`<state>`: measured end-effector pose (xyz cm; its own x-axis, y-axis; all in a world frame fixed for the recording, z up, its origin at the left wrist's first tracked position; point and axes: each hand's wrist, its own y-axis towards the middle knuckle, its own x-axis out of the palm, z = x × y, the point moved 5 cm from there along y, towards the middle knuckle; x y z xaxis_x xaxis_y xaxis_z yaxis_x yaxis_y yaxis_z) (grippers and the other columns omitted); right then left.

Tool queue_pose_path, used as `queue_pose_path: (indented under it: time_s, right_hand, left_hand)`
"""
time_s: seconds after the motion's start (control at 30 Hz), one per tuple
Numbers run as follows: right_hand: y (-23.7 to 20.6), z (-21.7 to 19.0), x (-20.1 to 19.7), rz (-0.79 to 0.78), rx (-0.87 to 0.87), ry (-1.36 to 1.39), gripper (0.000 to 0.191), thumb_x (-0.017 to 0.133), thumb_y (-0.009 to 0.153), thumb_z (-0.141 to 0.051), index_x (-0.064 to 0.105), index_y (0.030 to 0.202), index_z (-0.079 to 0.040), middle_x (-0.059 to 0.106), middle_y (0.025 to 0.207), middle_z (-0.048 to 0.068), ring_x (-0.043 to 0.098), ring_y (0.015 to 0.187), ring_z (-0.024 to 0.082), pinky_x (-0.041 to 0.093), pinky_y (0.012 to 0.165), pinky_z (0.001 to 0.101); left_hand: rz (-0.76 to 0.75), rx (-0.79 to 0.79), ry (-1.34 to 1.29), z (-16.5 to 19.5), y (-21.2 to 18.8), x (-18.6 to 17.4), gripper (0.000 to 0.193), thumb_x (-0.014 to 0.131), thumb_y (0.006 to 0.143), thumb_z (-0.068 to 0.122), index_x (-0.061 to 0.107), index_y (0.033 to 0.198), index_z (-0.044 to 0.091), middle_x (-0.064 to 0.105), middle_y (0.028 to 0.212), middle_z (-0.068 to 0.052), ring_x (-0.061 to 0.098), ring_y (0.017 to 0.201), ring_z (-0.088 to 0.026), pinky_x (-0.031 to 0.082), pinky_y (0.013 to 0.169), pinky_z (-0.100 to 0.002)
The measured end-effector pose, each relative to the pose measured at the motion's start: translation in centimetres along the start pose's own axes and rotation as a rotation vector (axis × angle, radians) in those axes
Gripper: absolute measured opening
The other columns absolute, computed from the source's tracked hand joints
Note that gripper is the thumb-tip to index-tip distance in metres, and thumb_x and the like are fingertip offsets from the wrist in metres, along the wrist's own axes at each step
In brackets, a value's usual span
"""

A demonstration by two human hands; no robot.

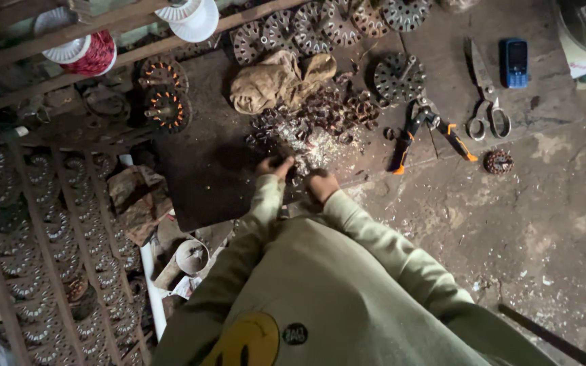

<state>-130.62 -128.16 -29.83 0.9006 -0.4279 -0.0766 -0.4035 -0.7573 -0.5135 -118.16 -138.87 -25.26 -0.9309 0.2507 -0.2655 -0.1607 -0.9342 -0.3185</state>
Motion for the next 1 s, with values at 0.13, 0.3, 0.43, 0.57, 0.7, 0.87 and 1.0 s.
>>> queue_pose_path:
  time_s: [0.13,0.3,0.43,0.57,0.7,0.87,1.0]
  right_hand:
    - [0.3,-0.2,0.4,-0.081,-0.026,-0.143,0.020,0.061,0.085,-0.011,0.073,0.093,0.002,0.073,0.083,0.014,0.066,0.074,0.026,0.055,0.070,0.0455]
    - [1.3,0.1,-0.1,0.042,0.013,0.027,0.020,0.058,0.089,-0.008,0.070,0.093,0.007,0.066,0.081,0.017,0.060,0.070,0.029,0.049,0.066,0.0490]
    - [1.6,-1.4,1.8,-0.237,-0.280,-0.255,0.020,0.057,0.090,-0.007,0.069,0.100,0.006,0.068,0.089,0.018,0.062,0.077,0.029,0.051,0.071,0.0469]
    - [2.1,-1.4,1.5,-0.150,-0.139,-0.267,0.021,0.059,0.088,-0.007,0.071,0.102,0.003,0.071,0.094,0.018,0.065,0.082,0.029,0.053,0.075,0.0454]
    - [1.7,-1.9,1.7,-0.166,-0.181,-0.155,0.023,0.061,0.087,-0.008,0.073,0.104,0.001,0.074,0.099,0.018,0.069,0.088,0.029,0.056,0.079,0.0438]
    - [1.7,-1.3,1.2,-0.284,-0.150,-0.468,0.021,0.063,0.087,-0.010,0.078,0.099,-0.002,0.077,0.095,0.016,0.073,0.084,0.027,0.058,0.078,0.0422]
    - [1.7,0.1,-0.4,-0.481,0.216,-0.269,0.016,0.064,0.086,-0.003,0.076,0.094,0.001,0.073,0.085,0.017,0.068,0.072,0.029,0.055,0.066,0.0439]
  left_hand:
    - [-0.237,-0.103,-0.233,1.0,-1.7,-0.5,0.040,0.087,0.080,0.029,0.077,0.109,0.004,0.075,0.089,-0.003,0.061,0.071,-0.012,0.053,0.065,-0.030]
    - [-0.206,-0.299,-0.218,1.2,-2.2,-1.2,0.038,0.082,0.084,0.025,0.074,0.116,0.006,0.076,0.087,-0.002,0.065,0.070,-0.013,0.053,0.064,-0.032]
    - [-0.309,-0.124,-0.288,0.2,-1.3,-0.4,0.032,0.075,0.093,0.021,0.074,0.119,0.002,0.076,0.097,-0.004,0.068,0.083,-0.014,0.057,0.074,-0.031]
    - [-0.383,-0.118,-0.666,-1.4,-2.1,-0.6,0.031,0.066,0.097,0.014,0.065,0.125,0.001,0.073,0.110,-0.006,0.071,0.097,-0.020,0.063,0.085,-0.036]
    - [-0.389,-0.012,-0.046,-1.8,-2.4,-2.2,0.036,0.055,0.105,0.026,0.066,0.131,0.004,0.071,0.115,-0.010,0.068,0.097,-0.019,0.058,0.079,-0.034]
    - [-0.376,0.150,-0.075,-0.1,-3.4,-2.9,0.029,0.061,0.103,0.019,0.068,0.128,0.006,0.067,0.123,-0.013,0.066,0.106,-0.022,0.057,0.090,-0.035]
    - [-0.287,0.613,0.104,1.1,-4.5,-3.5,0.025,0.066,0.101,0.012,0.070,0.125,0.007,0.064,0.130,-0.015,0.064,0.114,-0.025,0.055,0.099,-0.035]
